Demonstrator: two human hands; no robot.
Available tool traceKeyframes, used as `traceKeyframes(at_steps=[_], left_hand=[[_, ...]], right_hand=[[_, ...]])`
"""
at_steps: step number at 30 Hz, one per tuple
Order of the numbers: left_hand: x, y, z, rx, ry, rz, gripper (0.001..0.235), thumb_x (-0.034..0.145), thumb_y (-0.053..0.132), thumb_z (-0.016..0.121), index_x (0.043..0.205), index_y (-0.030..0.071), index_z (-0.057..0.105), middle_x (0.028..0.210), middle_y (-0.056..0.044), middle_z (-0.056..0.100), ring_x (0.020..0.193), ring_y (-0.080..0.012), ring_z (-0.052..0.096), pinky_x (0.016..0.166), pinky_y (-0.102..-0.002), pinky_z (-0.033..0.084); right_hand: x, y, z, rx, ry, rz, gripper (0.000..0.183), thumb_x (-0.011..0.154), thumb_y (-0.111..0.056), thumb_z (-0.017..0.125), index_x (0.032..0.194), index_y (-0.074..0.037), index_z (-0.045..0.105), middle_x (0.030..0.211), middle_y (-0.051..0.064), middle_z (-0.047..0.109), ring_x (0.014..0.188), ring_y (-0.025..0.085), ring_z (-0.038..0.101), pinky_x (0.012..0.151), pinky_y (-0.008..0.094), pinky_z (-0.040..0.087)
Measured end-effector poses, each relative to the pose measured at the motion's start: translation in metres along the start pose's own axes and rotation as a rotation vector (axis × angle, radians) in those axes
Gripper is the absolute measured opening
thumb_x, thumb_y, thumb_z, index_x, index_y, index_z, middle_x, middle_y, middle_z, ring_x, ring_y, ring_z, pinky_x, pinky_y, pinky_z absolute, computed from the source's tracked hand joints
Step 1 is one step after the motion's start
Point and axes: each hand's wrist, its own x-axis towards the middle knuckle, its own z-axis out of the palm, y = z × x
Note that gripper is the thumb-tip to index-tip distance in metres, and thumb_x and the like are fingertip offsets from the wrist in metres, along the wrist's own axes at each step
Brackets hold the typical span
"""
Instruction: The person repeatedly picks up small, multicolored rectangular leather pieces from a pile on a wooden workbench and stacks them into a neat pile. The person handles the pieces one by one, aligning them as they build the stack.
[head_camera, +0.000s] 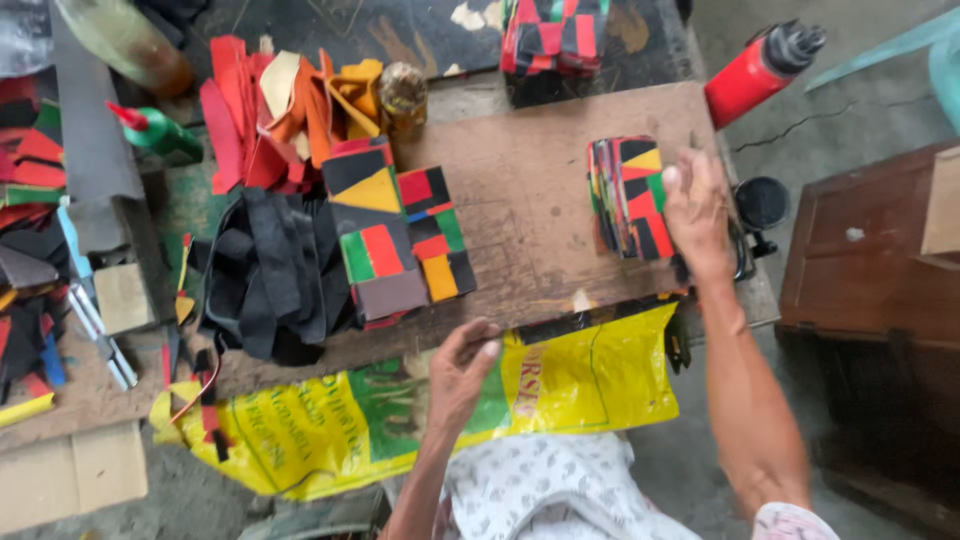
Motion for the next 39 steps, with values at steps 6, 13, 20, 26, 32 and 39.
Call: traceKeyframes(at_steps=[6,13,20,26,32,39], left_hand=[[0.025,0.008,0.057,0.170,-0.113,-0.047,0.041,0.090,0.007,0.071,0.130,-0.001,0.065,0.119,-0.009,0.075,0.107,-0.0152,0.071,0.094,-0.029,0.058],[0.024,0.009,0.072,0.117,-0.105,-0.063,0.042,0.091,0.009,0.072,0.131,-0.001,0.063,0.120,-0.010,0.074,0.109,-0.0158,0.070,0.094,-0.030,0.058],[0.023,-0.002,0.066,0.097,-0.096,-0.027,0.042,0.091,0.007,0.072,0.131,-0.002,0.062,0.118,-0.009,0.074,0.107,-0.0147,0.069,0.096,-0.029,0.056],[0.019,-0.006,0.058,0.115,-0.041,-0.032,0.039,0.091,0.005,0.071,0.129,-0.003,0.064,0.118,-0.008,0.074,0.106,-0.0140,0.068,0.096,-0.029,0.055],[0.001,0.005,0.046,0.169,-0.082,0.017,0.040,0.091,0.005,0.072,0.129,-0.001,0.063,0.118,-0.007,0.075,0.108,-0.0131,0.070,0.097,-0.029,0.056],[-0.013,0.033,0.016,0.103,-0.067,-0.014,0.041,0.093,0.009,0.072,0.131,-0.002,0.065,0.119,-0.008,0.074,0.103,-0.0132,0.068,0.092,-0.030,0.056]], right_hand=[[0.035,0.016,-0.001,0.125,-0.495,0.152,0.029,0.089,-0.022,0.076,0.111,-0.004,0.070,0.097,0.002,0.074,0.083,0.011,0.069,0.076,0.030,0.057],[0.034,0.021,0.030,-0.465,-0.219,0.048,0.076,0.075,-0.041,0.094,0.120,0.009,0.061,0.115,0.025,0.066,0.107,0.035,0.064,0.091,0.045,0.052],[0.013,-0.005,0.031,-0.442,-0.195,-0.129,0.106,0.066,-0.048,0.088,0.144,0.002,0.037,0.129,0.030,0.061,0.120,0.044,0.061,0.101,0.049,0.049],[-0.027,-0.034,0.028,-1.127,-0.273,-0.403,0.101,0.070,-0.045,0.091,0.144,-0.002,0.037,0.121,0.028,0.061,0.114,0.047,0.059,0.091,0.055,0.048],[-0.037,-0.041,0.030,-0.628,-0.279,-0.338,0.073,0.074,-0.036,0.085,0.131,-0.002,0.055,0.117,0.022,0.067,0.110,0.039,0.064,0.091,0.048,0.052],[-0.072,-0.076,0.110,0.457,-0.654,0.303,0.059,0.085,-0.029,0.076,0.135,-0.004,0.057,0.112,0.005,0.069,0.098,0.016,0.067,0.086,0.033,0.056]])
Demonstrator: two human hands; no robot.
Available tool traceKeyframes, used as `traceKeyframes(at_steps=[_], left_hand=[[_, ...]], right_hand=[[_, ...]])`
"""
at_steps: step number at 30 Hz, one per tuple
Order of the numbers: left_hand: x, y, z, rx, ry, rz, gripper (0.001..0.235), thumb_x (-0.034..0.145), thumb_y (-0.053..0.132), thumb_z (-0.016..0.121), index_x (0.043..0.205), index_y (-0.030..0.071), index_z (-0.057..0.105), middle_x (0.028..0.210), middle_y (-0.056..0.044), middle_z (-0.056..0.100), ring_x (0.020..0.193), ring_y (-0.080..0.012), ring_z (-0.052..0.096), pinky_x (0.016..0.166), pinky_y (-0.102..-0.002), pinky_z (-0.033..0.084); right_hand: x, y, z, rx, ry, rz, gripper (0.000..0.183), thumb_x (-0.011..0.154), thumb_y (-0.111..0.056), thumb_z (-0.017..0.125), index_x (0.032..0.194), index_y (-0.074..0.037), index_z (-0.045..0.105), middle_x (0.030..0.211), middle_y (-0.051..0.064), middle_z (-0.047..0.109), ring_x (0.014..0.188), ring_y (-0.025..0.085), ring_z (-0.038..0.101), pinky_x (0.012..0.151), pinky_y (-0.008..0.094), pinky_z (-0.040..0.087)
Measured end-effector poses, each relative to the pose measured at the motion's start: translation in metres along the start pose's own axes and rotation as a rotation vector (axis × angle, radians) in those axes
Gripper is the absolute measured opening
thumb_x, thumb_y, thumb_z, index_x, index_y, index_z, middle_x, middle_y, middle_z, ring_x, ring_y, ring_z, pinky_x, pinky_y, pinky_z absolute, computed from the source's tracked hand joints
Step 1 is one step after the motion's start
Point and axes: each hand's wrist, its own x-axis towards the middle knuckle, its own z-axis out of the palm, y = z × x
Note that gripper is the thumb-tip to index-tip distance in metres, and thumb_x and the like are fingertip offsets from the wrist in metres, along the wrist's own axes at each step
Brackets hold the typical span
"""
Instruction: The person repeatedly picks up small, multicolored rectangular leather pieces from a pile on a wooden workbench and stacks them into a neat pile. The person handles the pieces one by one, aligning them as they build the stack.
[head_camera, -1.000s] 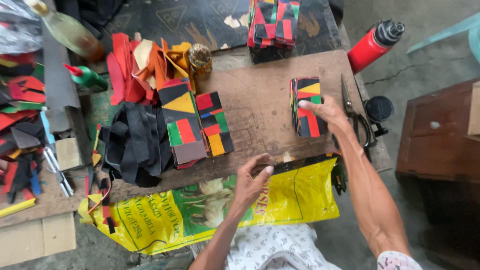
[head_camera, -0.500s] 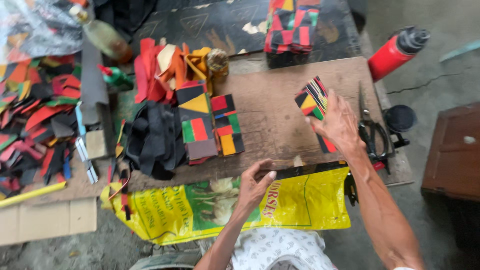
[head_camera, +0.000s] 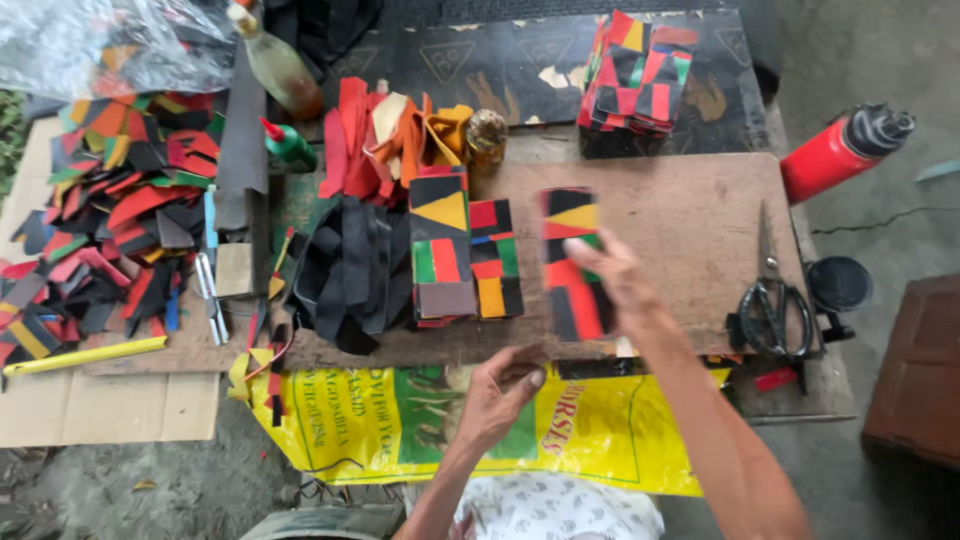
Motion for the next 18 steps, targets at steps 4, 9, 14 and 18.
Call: traceKeyframes(at_steps=[4,9,14,18], left_hand=[[-0.010,0.021,-0.008,-0.041,0.008,0.062,0.042,0.092,0.006,0.071,0.132,-0.003,0.062,0.124,-0.009,0.072,0.107,-0.0148,0.068,0.096,-0.029,0.056],[-0.041,0.066,-0.037,0.018,0.010,0.046,0.040,0.090,0.005,0.072,0.129,-0.002,0.063,0.120,-0.009,0.072,0.108,-0.0172,0.069,0.095,-0.030,0.060],[-0.025,0.115,-0.083,-0.133,0.348,0.469,0.027,0.108,0.013,0.069,0.124,-0.008,0.065,0.115,-0.015,0.070,0.101,-0.0232,0.066,0.091,-0.034,0.056],[0.022,0.131,-0.099,0.419,0.444,0.514,0.072,0.101,0.039,0.063,0.152,-0.005,0.039,0.153,-0.022,0.045,0.143,-0.0311,0.046,0.118,-0.040,0.039]], right_hand=[[0.022,0.012,0.062,0.117,0.004,0.071,0.062,0.082,-0.030,0.077,0.133,-0.005,0.052,0.115,0.009,0.066,0.099,0.020,0.067,0.084,0.039,0.058],[0.045,0.049,0.082,-0.543,0.163,-0.180,0.059,0.099,-0.039,0.071,0.146,-0.010,0.051,0.127,0.017,0.059,0.118,0.028,0.056,0.100,0.042,0.048],[0.051,0.066,0.069,-0.560,0.072,-0.256,0.061,0.101,-0.045,0.067,0.151,-0.014,0.052,0.146,0.020,0.051,0.134,0.030,0.049,0.113,0.045,0.043],[0.045,0.058,0.078,-0.043,-0.107,0.024,0.076,0.090,-0.044,0.064,0.155,-0.021,0.033,0.150,0.011,0.049,0.134,0.023,0.050,0.110,0.040,0.045]])
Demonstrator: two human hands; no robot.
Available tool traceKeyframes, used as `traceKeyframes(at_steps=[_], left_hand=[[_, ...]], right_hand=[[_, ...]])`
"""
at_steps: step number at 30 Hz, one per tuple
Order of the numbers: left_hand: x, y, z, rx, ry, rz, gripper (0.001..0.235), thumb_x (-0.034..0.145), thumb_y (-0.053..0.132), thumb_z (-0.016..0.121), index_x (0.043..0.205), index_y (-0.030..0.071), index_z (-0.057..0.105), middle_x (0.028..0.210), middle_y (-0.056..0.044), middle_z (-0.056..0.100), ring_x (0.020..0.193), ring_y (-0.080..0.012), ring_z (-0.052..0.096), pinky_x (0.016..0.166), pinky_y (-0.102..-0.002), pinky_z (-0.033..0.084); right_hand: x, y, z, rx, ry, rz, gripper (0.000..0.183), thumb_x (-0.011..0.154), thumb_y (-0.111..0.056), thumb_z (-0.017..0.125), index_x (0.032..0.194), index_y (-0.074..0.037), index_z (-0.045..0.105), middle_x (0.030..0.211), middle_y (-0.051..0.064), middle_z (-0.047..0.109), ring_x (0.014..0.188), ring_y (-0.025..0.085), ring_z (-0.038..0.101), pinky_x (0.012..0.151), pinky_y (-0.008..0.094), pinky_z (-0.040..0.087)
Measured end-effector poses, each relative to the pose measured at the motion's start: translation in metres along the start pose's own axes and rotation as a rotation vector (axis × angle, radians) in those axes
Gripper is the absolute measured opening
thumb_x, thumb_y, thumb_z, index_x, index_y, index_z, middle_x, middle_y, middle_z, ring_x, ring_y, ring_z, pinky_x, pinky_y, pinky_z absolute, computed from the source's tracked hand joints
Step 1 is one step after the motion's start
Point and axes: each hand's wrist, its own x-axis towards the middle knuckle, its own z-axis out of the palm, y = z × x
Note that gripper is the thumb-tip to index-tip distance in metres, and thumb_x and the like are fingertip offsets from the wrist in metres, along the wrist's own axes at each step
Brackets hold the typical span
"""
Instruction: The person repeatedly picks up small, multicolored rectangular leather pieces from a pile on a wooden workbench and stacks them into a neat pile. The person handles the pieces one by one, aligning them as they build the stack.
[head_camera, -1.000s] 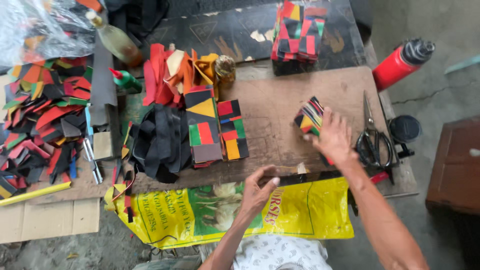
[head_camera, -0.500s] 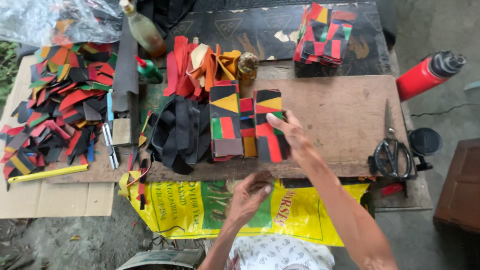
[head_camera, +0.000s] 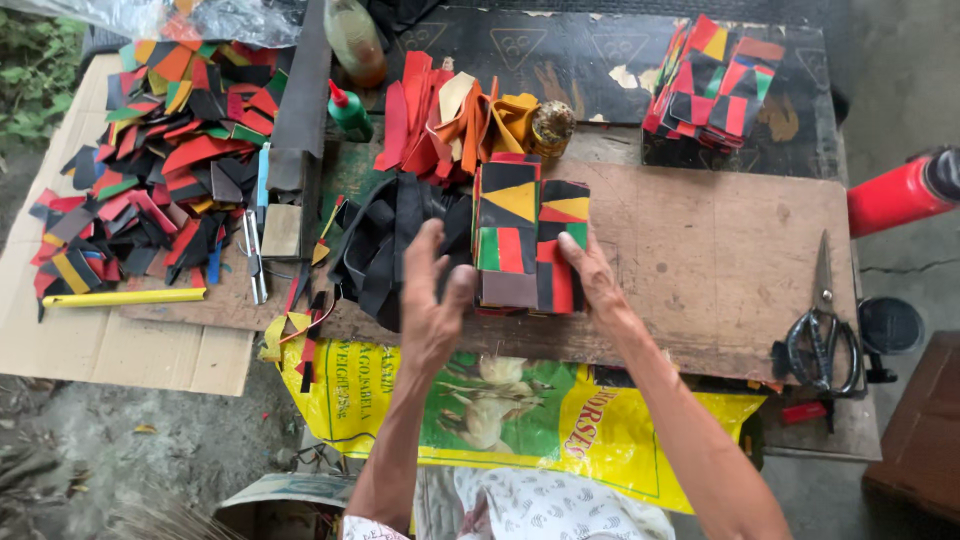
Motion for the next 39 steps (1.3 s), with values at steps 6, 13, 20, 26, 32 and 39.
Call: traceKeyframes(at_steps=[6,13,20,26,32,39], left_hand=[[0.005,-0.016,0.020,0.108,-0.155,-0.076,0.089,0.100,0.047,0.061,0.158,-0.008,0.024,0.165,-0.027,0.029,0.155,-0.0364,0.028,0.127,-0.041,0.021],[0.009,-0.020,0.019,-0.082,-0.167,-0.147,0.084,0.100,0.040,0.059,0.159,-0.007,0.023,0.166,-0.024,0.030,0.155,-0.0332,0.030,0.125,-0.038,0.022],[0.019,-0.028,0.010,-0.077,-0.228,-0.174,0.079,0.100,0.032,0.057,0.160,-0.006,0.023,0.168,-0.022,0.029,0.157,-0.0299,0.027,0.125,-0.035,0.020],[0.018,-0.024,0.007,-0.154,-0.243,-0.250,0.081,0.098,0.031,0.057,0.161,-0.005,0.019,0.167,-0.021,0.029,0.154,-0.0281,0.030,0.123,-0.034,0.024],[0.011,-0.018,0.009,-0.066,-0.180,-0.191,0.078,0.100,0.031,0.056,0.161,-0.005,0.023,0.167,-0.021,0.032,0.154,-0.0282,0.033,0.124,-0.033,0.024],[0.009,-0.022,0.004,-0.146,-0.224,-0.250,0.089,0.102,0.051,0.051,0.162,-0.004,0.015,0.169,-0.019,0.027,0.155,-0.0277,0.029,0.123,-0.034,0.022]], right_hand=[[-0.004,-0.007,0.026,-0.112,-0.072,-0.091,0.073,0.098,-0.040,0.061,0.159,-0.011,0.033,0.152,0.011,0.051,0.136,0.021,0.050,0.114,0.036,0.042],[-0.003,0.008,0.025,0.054,0.044,-0.075,0.073,0.098,-0.035,0.059,0.158,-0.013,0.026,0.147,0.010,0.054,0.131,0.020,0.053,0.113,0.035,0.042],[0.001,0.024,0.031,0.090,0.010,-0.098,0.067,0.099,-0.039,0.057,0.154,-0.008,0.035,0.143,0.011,0.057,0.129,0.021,0.056,0.112,0.036,0.044],[0.006,0.014,0.026,-0.309,0.065,-0.260,0.075,0.102,-0.041,0.054,0.161,-0.010,0.020,0.160,0.017,0.036,0.146,0.030,0.036,0.121,0.040,0.028],[0.014,-0.007,0.031,-0.586,0.043,-0.363,0.085,0.104,-0.057,0.040,0.166,-0.015,0.001,0.175,0.012,0.006,0.161,0.032,0.005,0.130,0.045,0.009],[-0.008,-0.023,0.035,-0.330,0.074,-0.284,0.093,0.098,-0.070,0.030,0.164,-0.016,-0.008,0.174,0.010,-0.011,0.160,0.029,-0.008,0.126,0.045,0.000]])
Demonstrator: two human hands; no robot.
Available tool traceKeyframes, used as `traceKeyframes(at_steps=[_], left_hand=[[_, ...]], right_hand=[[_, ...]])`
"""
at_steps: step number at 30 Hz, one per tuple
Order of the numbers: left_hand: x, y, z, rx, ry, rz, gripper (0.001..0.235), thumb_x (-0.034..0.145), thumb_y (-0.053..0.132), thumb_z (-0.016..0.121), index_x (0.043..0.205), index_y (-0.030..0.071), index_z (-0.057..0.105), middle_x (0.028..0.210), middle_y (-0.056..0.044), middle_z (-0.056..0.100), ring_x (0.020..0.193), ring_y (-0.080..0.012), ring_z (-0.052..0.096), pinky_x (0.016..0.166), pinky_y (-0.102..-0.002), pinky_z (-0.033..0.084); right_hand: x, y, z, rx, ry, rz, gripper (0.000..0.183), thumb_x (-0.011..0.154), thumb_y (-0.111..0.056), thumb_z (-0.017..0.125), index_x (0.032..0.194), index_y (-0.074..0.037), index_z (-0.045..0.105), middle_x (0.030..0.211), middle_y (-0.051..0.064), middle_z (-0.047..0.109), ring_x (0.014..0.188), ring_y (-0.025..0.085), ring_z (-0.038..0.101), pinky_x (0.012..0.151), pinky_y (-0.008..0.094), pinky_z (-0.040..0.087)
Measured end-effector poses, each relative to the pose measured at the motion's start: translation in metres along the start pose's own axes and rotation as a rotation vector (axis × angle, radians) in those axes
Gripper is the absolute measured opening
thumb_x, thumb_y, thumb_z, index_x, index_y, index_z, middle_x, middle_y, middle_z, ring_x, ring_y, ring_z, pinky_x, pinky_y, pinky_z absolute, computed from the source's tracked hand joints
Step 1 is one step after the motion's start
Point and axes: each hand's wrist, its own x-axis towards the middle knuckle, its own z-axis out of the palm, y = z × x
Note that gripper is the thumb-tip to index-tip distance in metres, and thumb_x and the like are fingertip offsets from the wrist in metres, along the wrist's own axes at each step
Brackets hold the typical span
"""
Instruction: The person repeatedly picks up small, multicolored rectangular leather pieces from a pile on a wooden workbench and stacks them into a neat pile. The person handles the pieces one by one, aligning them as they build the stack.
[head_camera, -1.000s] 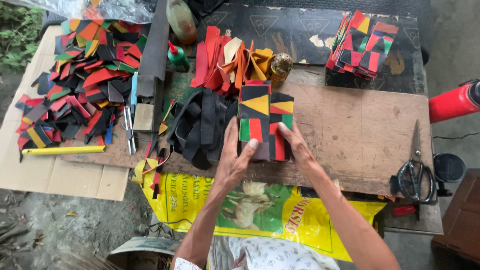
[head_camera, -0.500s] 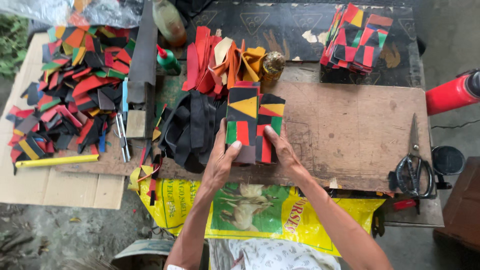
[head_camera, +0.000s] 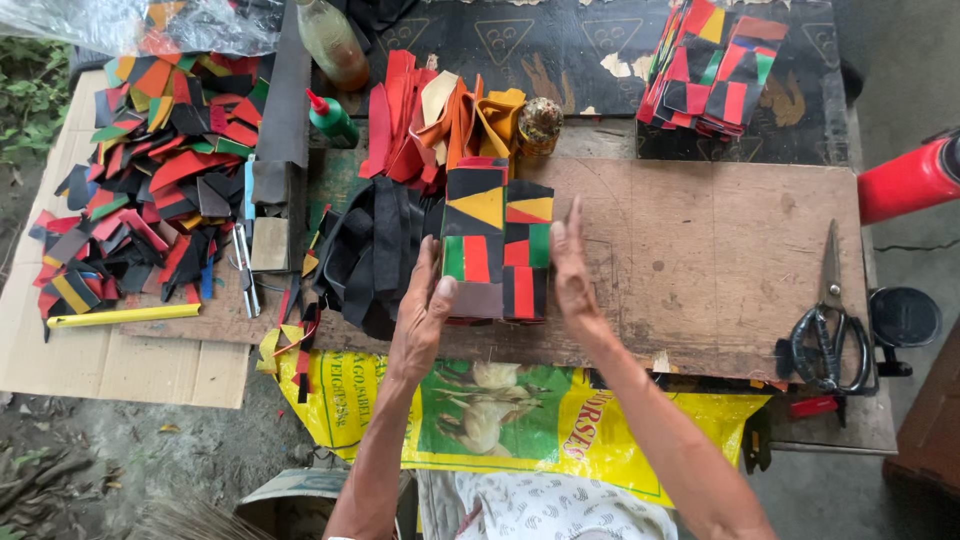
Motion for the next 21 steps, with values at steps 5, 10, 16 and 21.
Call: traceKeyframes(at_steps=[5,10,16,21], left_hand=[[-0.001,-0.002,0.006,0.062,0.001,-0.019,0.093,0.101,0.058,0.047,0.163,-0.003,0.013,0.168,-0.020,0.029,0.155,-0.0273,0.029,0.123,-0.035,0.022],[-0.022,0.038,0.011,0.033,0.228,0.209,0.073,0.107,0.044,0.045,0.159,-0.004,0.027,0.164,-0.022,0.035,0.153,-0.0314,0.036,0.127,-0.040,0.027],[-0.060,0.075,0.090,0.087,0.215,0.573,0.042,0.101,0.030,0.060,0.130,0.000,0.064,0.123,-0.017,0.070,0.116,-0.0266,0.066,0.108,-0.039,0.050],[0.050,0.036,0.221,0.039,-0.054,0.349,0.032,0.096,0.004,0.069,0.126,-0.002,0.065,0.109,-0.013,0.073,0.101,-0.0209,0.070,0.093,-0.034,0.056]], right_hand=[[0.007,0.023,0.003,0.106,-0.104,-0.002,0.094,0.098,-0.073,0.030,0.165,-0.014,0.001,0.175,0.011,0.001,0.161,0.028,0.000,0.129,0.045,0.004],[0.002,0.053,-0.070,0.258,-0.019,0.020,0.084,0.101,-0.064,0.037,0.165,-0.013,0.018,0.166,0.017,0.033,0.153,0.031,0.034,0.124,0.046,0.021],[0.023,0.067,-0.205,0.139,0.449,-0.041,0.051,0.103,-0.040,0.056,0.142,-0.006,0.056,0.127,0.008,0.066,0.114,0.017,0.063,0.092,0.034,0.052],[0.115,0.065,-0.282,0.125,0.450,-0.082,0.057,0.097,-0.037,0.063,0.143,-0.005,0.052,0.122,0.008,0.065,0.109,0.020,0.063,0.086,0.036,0.053]])
